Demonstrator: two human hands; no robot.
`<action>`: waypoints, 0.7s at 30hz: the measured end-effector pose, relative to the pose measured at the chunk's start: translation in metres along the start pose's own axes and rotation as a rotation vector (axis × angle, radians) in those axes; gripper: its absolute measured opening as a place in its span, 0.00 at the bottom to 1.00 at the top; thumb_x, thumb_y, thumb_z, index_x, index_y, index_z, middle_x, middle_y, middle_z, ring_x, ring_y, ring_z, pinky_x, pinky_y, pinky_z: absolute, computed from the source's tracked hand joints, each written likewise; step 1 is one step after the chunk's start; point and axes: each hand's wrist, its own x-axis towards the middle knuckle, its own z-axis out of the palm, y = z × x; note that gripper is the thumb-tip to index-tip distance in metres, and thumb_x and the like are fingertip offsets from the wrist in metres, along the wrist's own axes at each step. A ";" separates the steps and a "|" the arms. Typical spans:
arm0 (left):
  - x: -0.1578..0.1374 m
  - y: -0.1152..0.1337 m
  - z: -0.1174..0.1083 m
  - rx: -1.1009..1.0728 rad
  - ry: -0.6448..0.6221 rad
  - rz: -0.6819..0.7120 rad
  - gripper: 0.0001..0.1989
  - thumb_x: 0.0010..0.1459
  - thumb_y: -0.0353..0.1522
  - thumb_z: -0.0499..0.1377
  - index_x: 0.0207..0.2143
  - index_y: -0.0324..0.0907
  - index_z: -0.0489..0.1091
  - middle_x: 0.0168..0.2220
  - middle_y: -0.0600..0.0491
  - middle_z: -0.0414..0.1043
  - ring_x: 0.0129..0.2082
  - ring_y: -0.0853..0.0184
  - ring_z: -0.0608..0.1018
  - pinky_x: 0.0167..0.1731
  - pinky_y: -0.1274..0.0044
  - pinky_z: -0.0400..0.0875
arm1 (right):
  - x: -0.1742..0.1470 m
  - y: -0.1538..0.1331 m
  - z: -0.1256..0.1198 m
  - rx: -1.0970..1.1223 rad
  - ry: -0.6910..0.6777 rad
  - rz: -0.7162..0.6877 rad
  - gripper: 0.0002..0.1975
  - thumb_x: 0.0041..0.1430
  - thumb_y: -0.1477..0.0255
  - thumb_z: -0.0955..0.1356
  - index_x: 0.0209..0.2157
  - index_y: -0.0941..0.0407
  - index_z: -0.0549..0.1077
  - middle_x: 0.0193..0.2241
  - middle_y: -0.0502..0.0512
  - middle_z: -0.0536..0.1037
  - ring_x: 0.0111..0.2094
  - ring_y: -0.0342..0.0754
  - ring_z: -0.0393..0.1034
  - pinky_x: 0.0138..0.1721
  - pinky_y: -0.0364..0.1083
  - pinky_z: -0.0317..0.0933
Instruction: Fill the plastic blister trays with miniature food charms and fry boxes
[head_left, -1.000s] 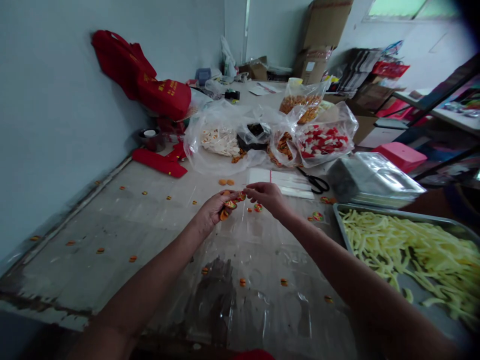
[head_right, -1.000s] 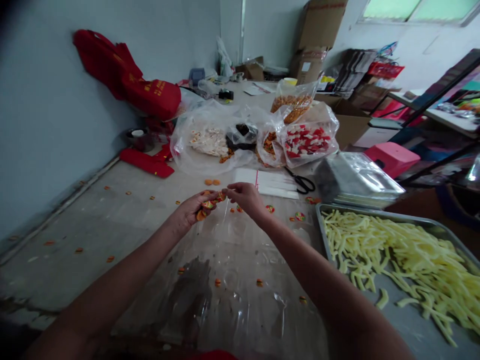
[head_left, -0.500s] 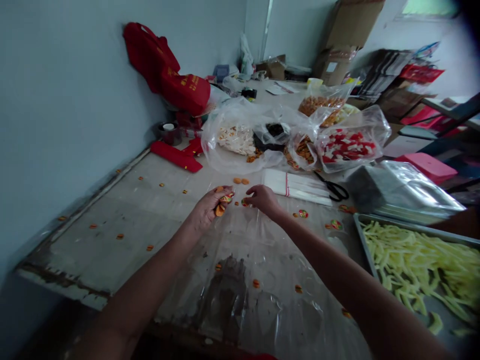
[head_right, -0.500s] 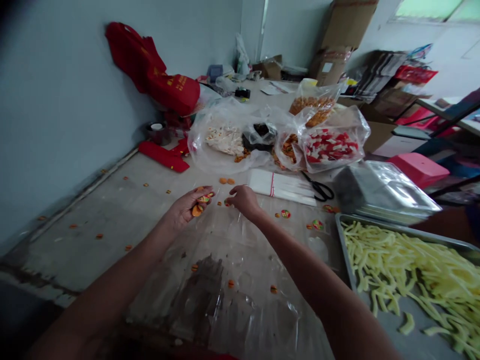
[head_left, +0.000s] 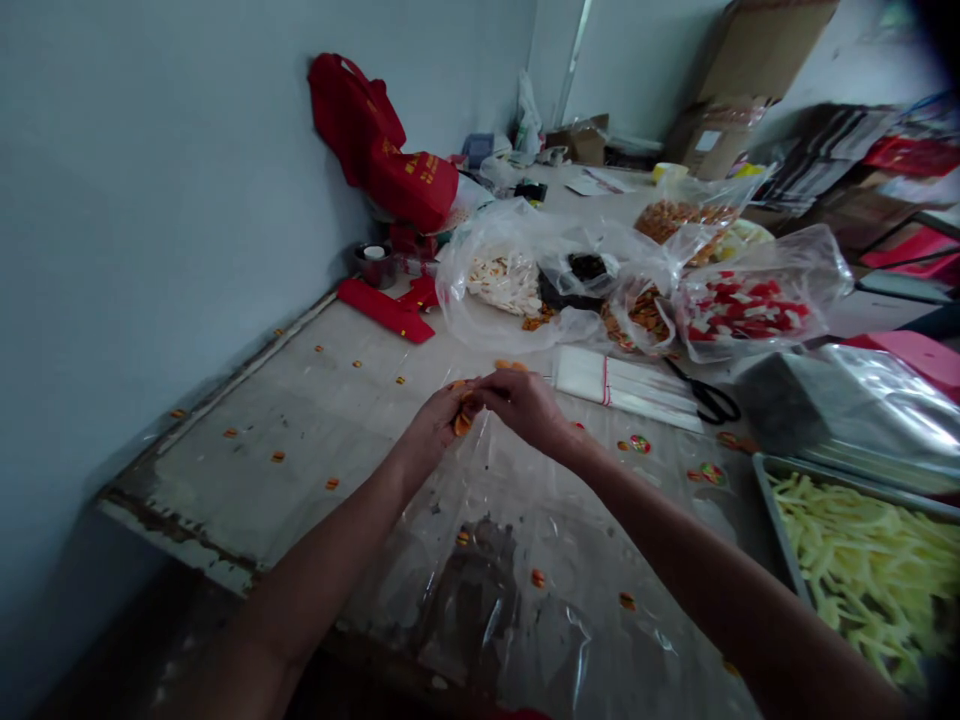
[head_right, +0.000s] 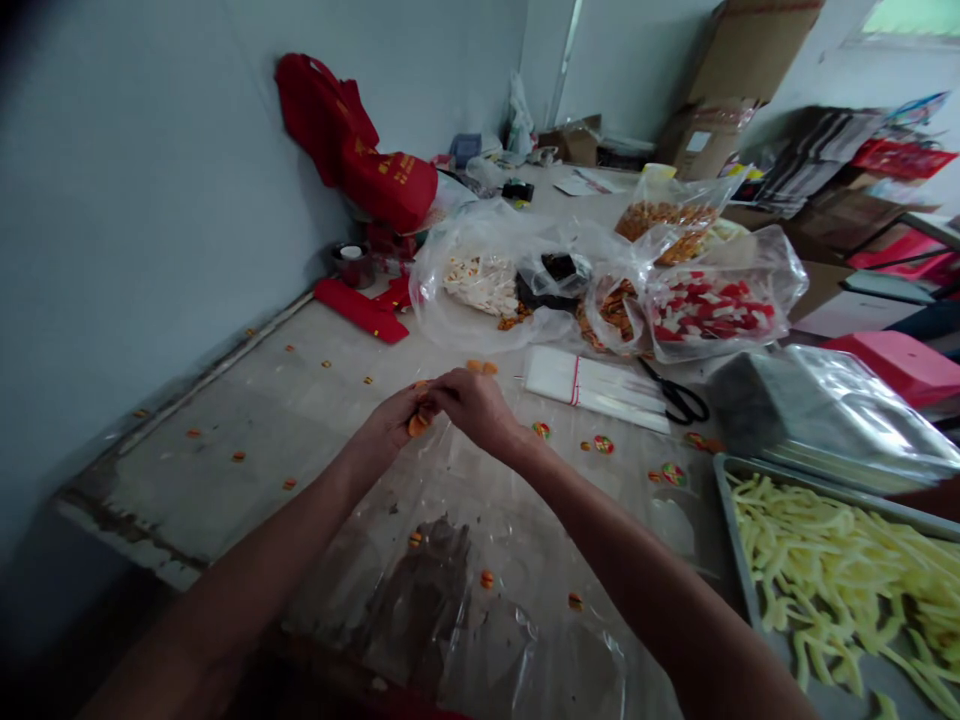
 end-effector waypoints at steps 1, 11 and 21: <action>-0.001 0.006 -0.006 -0.004 0.028 -0.008 0.07 0.57 0.23 0.61 0.27 0.37 0.70 0.23 0.57 0.68 0.19 0.79 0.68 0.16 0.90 0.59 | 0.006 0.005 0.002 0.070 0.039 0.105 0.09 0.63 0.68 0.68 0.38 0.56 0.81 0.30 0.54 0.81 0.32 0.47 0.74 0.36 0.44 0.66; -0.024 0.075 -0.067 -0.207 0.202 0.088 0.06 0.63 0.28 0.61 0.32 0.36 0.70 0.29 0.51 0.72 0.21 0.78 0.73 0.14 0.90 0.60 | 0.017 0.048 0.038 -0.560 -0.109 -0.107 0.12 0.69 0.73 0.63 0.41 0.58 0.79 0.39 0.61 0.79 0.40 0.50 0.72 0.43 0.47 0.62; -0.026 0.073 -0.061 -0.405 0.218 0.106 0.04 0.60 0.24 0.54 0.33 0.37 0.66 0.28 0.50 0.71 0.23 0.75 0.74 0.18 0.88 0.64 | 0.022 0.003 0.046 -0.555 -0.148 -0.086 0.12 0.66 0.73 0.66 0.48 0.56 0.77 0.38 0.59 0.80 0.39 0.51 0.72 0.42 0.47 0.60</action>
